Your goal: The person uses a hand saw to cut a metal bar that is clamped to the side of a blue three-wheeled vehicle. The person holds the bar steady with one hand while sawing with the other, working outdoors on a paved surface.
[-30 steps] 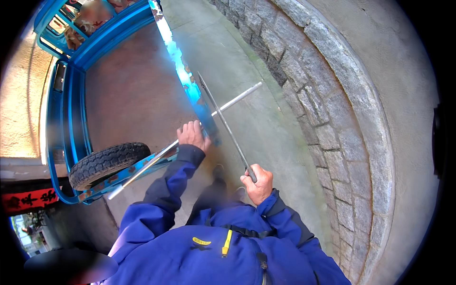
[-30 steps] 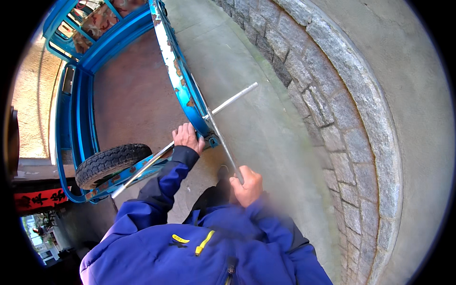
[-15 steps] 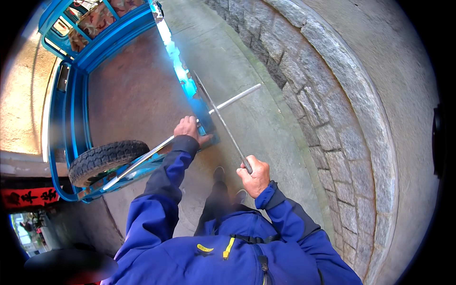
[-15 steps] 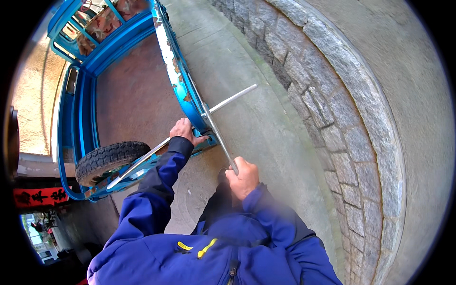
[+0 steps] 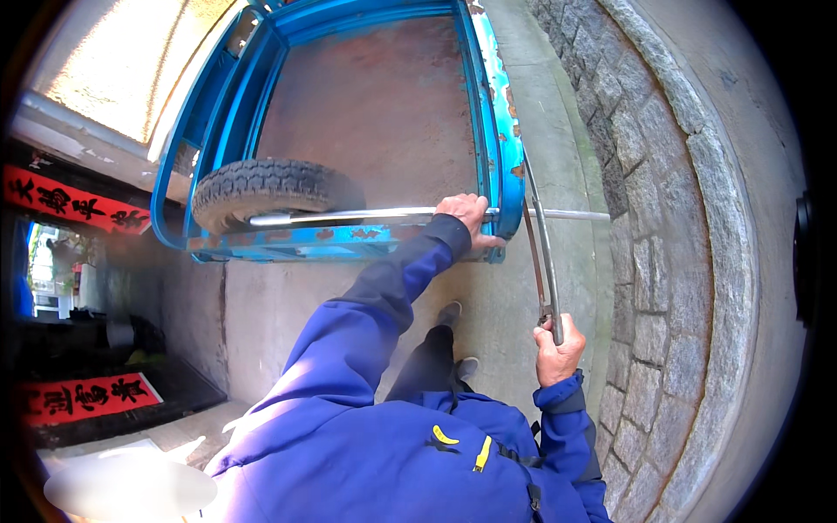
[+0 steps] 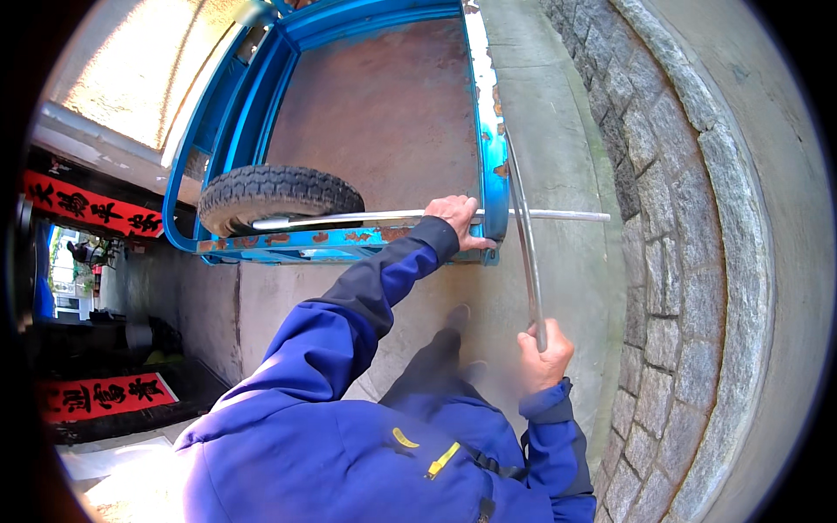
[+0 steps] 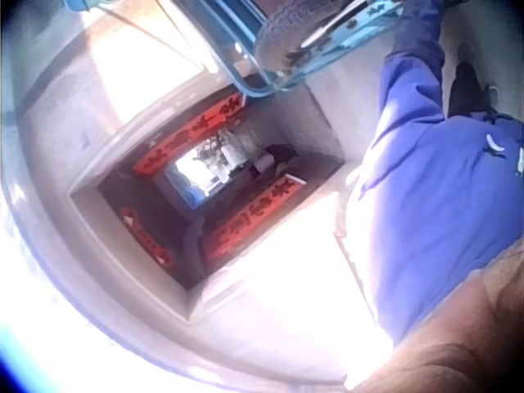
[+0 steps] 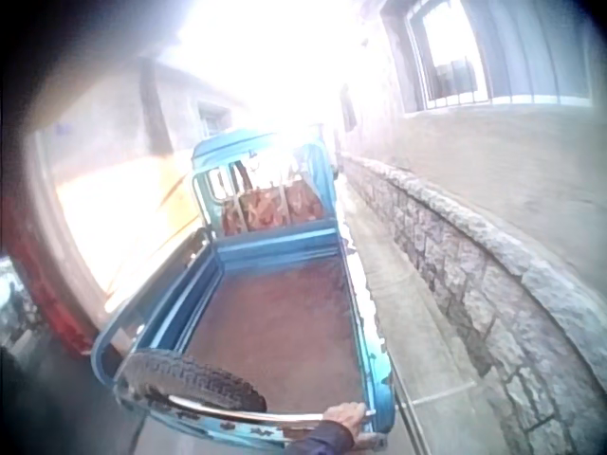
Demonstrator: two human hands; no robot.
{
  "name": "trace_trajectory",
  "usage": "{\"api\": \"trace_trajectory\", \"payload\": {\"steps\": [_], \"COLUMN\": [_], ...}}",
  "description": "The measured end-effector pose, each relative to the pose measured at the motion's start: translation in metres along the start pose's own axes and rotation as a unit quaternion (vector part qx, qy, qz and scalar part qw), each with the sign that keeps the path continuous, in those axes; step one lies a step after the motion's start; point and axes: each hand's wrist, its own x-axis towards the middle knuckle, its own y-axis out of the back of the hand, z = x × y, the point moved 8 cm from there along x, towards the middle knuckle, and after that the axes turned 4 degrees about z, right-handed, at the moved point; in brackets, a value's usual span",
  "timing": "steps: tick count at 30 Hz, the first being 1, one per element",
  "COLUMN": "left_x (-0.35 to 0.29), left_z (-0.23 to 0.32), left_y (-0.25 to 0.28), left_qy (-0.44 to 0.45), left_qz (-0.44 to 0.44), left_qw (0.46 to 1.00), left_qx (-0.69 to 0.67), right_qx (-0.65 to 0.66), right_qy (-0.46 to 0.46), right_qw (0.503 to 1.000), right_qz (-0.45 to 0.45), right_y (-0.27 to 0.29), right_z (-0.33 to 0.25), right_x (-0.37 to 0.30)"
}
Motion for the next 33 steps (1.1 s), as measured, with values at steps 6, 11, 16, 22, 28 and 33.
{"api": "trace_trajectory", "payload": {"steps": [6,11,16,22,28,33], "left_x": [-0.007,-0.006,-0.001,0.000,0.002,0.000], "left_z": [0.009,0.006,0.010,0.007,0.010,0.013], "left_y": [-0.006,-0.013,-0.012,-0.011,-0.006,-0.007], "left_qy": [-0.022,0.015,0.005,-0.004,0.011,-0.044], "left_qz": [0.035,-0.011,-0.010,-0.011,-0.040,-0.002], "left_qw": [0.999,1.000,1.000,1.000,0.997,0.997], "left_qx": [0.001,0.014,-0.007,0.014,0.062,0.071], "right_qx": [-0.028,0.007,0.003,-0.001,0.004,0.002], "right_qy": [0.005,-0.045,-0.027,-0.025,-0.026,-0.038], "right_qw": [1.000,0.999,0.999,1.000,1.000,0.999], "right_qz": [0.011,-0.001,0.016,0.014,0.014,0.002], "right_y": [0.004,0.000,-0.003,-0.007,-0.009,-0.011], "right_z": [-0.010,-0.005,0.001,0.000,0.000,0.002], "right_x": [-0.002,-0.005,-0.011,-0.012,-0.012,-0.012]}}
